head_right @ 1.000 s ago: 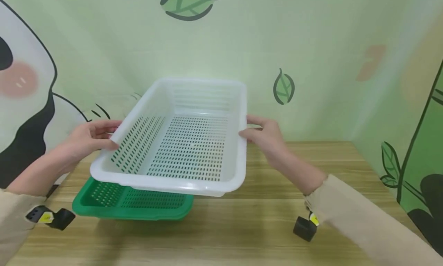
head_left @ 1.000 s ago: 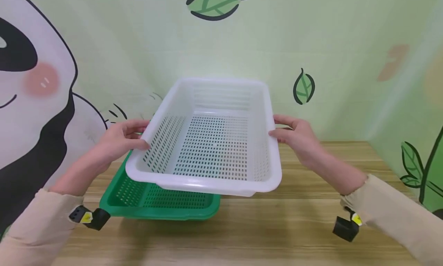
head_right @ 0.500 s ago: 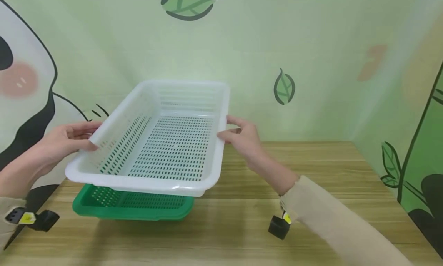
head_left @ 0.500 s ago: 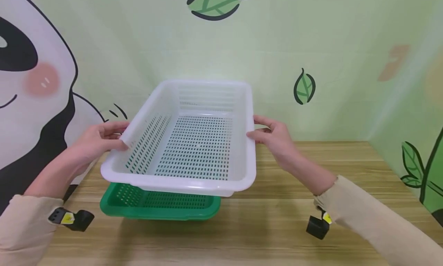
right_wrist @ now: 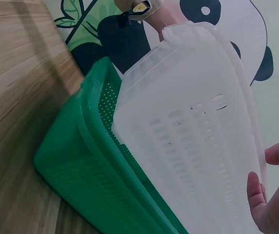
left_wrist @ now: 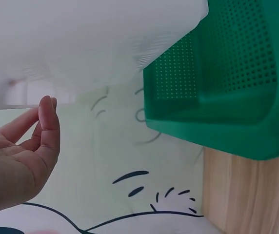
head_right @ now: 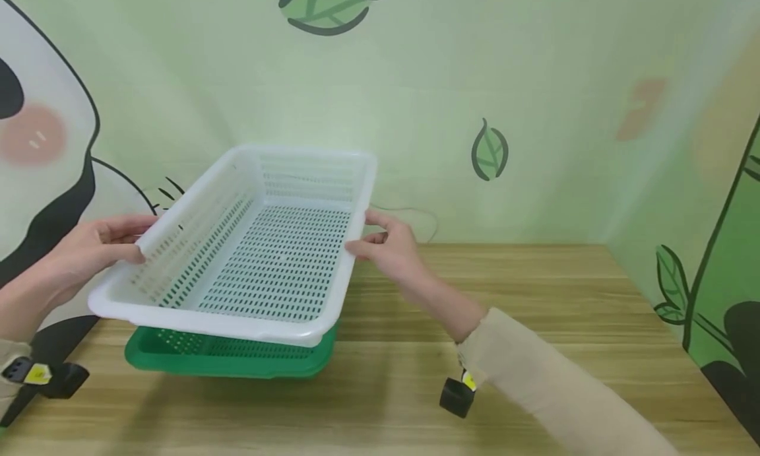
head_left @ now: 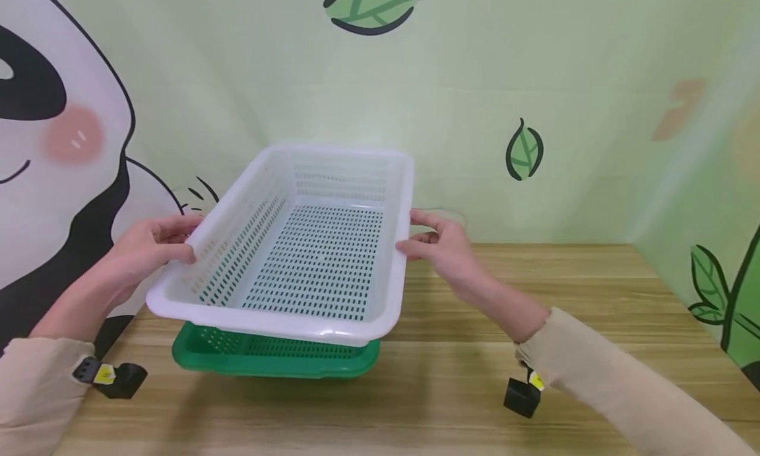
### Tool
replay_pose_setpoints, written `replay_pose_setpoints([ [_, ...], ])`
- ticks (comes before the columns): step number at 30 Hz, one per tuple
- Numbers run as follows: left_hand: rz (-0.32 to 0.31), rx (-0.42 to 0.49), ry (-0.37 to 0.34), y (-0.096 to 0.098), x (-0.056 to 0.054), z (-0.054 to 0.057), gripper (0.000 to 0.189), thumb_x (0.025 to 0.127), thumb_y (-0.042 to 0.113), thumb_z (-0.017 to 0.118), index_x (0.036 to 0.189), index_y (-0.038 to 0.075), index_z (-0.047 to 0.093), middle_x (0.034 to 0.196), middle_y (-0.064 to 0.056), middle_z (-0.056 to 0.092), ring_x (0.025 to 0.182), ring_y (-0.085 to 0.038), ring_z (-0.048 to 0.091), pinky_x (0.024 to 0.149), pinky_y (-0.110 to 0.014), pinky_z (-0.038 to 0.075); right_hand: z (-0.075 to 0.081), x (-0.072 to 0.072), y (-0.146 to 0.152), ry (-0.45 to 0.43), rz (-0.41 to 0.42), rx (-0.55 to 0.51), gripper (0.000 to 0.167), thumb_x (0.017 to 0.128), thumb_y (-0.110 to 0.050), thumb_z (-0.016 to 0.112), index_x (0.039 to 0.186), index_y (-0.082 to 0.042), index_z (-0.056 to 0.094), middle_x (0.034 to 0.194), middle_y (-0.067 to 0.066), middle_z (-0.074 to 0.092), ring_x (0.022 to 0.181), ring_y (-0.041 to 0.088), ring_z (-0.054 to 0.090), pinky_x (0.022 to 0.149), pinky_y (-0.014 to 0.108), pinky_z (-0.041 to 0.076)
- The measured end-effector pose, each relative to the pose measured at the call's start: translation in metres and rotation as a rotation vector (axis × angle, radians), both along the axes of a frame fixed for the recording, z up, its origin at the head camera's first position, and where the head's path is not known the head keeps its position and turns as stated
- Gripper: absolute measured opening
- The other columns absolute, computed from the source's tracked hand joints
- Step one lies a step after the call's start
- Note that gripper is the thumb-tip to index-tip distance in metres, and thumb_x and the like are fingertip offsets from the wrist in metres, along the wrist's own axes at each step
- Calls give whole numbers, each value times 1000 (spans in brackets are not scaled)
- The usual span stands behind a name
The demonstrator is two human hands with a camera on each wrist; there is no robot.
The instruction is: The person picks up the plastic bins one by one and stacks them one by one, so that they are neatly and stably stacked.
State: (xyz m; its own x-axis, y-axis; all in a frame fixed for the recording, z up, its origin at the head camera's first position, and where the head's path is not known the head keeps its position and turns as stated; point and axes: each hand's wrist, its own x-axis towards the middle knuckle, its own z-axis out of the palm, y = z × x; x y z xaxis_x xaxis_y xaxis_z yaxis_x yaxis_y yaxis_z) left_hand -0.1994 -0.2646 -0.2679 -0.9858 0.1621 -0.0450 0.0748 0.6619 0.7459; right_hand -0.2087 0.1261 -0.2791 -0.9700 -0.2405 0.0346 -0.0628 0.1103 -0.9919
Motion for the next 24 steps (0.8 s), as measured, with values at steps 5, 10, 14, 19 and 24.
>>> replay_pose_setpoints([
  [5,14,5,-2,-6,0,-8,59,87,13,56,140,3,31,123,-20,48,86,-13,59,73,-25,51,-5,-1,-6,-3,8,6,53,83,-3,63,133,-6,45,112,21,58,82,19,59,86,38,48],
  [10,14,-3,6,-12,2,-16,61,87,12,58,139,1,30,121,-22,49,85,-12,59,73,-28,52,-11,-2,-11,2,12,8,53,82,-4,63,132,-7,46,109,17,59,83,20,56,83,33,47],
  [14,26,-3,-11,-15,3,-21,62,87,13,58,140,1,29,125,-24,47,87,-12,58,77,-34,51,-17,-4,-14,13,14,23,54,82,-4,63,133,-5,45,109,13,56,84,19,53,78,28,45],
  [19,51,-1,-22,-17,3,-27,64,86,12,58,140,0,28,128,-25,45,89,-10,57,81,-41,50,-26,-9,-18,29,22,22,56,81,-2,62,133,-4,44,115,14,53,85,18,51,73,25,46],
  [24,52,-2,-36,-18,2,-34,64,85,11,59,139,-3,29,129,-25,44,93,-12,54,89,-48,44,-36,-13,-20,48,34,28,55,81,-2,62,133,-5,45,122,11,51,88,18,51,68,23,45],
])
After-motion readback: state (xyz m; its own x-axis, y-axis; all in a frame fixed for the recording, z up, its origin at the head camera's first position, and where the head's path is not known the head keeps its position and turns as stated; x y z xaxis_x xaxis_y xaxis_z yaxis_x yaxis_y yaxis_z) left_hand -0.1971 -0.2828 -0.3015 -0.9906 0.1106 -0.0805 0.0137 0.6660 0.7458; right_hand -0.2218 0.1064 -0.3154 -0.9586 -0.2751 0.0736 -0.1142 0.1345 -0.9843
